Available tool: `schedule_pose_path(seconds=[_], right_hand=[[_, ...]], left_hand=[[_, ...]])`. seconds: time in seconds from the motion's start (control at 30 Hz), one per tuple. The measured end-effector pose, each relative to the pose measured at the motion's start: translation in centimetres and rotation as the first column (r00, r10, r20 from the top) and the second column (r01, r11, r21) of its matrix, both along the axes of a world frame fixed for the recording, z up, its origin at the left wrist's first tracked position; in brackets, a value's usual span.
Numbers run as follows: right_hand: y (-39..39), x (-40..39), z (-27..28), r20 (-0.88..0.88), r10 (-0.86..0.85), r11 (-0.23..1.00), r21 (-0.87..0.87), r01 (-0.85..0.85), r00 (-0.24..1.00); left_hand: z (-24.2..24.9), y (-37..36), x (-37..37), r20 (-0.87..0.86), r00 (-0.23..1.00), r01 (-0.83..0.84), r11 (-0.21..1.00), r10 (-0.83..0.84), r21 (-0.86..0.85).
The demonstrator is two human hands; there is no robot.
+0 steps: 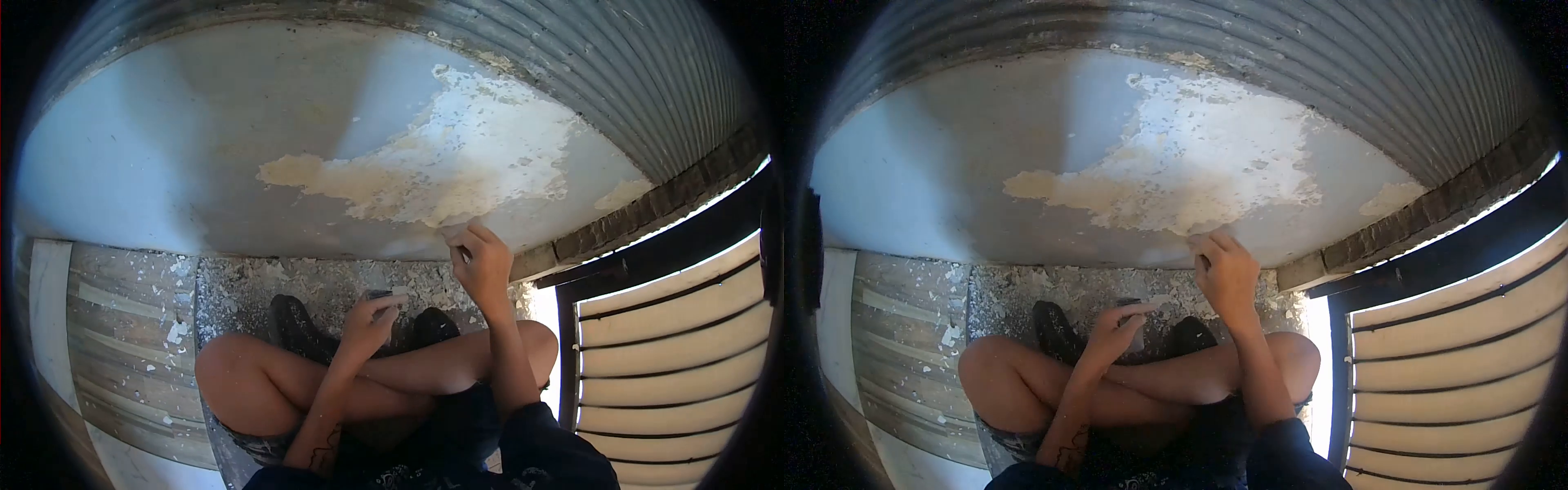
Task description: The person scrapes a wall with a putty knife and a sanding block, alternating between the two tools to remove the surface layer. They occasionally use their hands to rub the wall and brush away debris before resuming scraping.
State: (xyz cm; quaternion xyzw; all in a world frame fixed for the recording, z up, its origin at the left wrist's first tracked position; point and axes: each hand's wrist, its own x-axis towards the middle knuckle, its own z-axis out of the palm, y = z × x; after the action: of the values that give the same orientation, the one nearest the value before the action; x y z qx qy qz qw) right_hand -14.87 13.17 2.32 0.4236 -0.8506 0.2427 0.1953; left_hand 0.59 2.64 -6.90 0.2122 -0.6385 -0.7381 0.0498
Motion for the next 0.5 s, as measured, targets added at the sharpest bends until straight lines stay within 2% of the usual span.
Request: schedule_pose_path(seconds=[0.1, 0.27, 0.33, 0.43, 0.5], right_hand=[[0.2, 0.8, 1.4, -0.031, -0.011, 1.0, -0.028, 0.01, 0.999], [0.9, -0.5, 0.9, -0.051, -0.041, 0.999, -0.015, 0.04, 0.998], [1.0, 0.1, 1.6, -0.057, -0.018, 0.996, -0.084, 0.013, 0.998], [0.3, -0.2, 0.6, -0.071, -0.041, 0.999, -0.035, 0.039, 0.997], [0.2, -0.5, -0.2, -0.079, -0.032, 0.999, -0.016, 0.031, 0.996]], left_hand=[[-1.3, 0.1, 0.1, -0.073, 0.997, -0.023, 0.996, 0.017, -0.091], [-1.4, 0.5, -0.2, -0.06, 0.998, -0.031, 0.997, 0.027, -0.068], [-0.9, 0.3, -0.2, -0.083, 0.996, -0.036, 0.997, 0.03, -0.07], [0.2, 0.1, 0.0, 0.009, 1.0, -0.002, 1.0, 0.002, -0.008], [0.5, 0.0, -0.1, 0.006, 1.0, -0.001, 0.996, 0.001, -0.093]])
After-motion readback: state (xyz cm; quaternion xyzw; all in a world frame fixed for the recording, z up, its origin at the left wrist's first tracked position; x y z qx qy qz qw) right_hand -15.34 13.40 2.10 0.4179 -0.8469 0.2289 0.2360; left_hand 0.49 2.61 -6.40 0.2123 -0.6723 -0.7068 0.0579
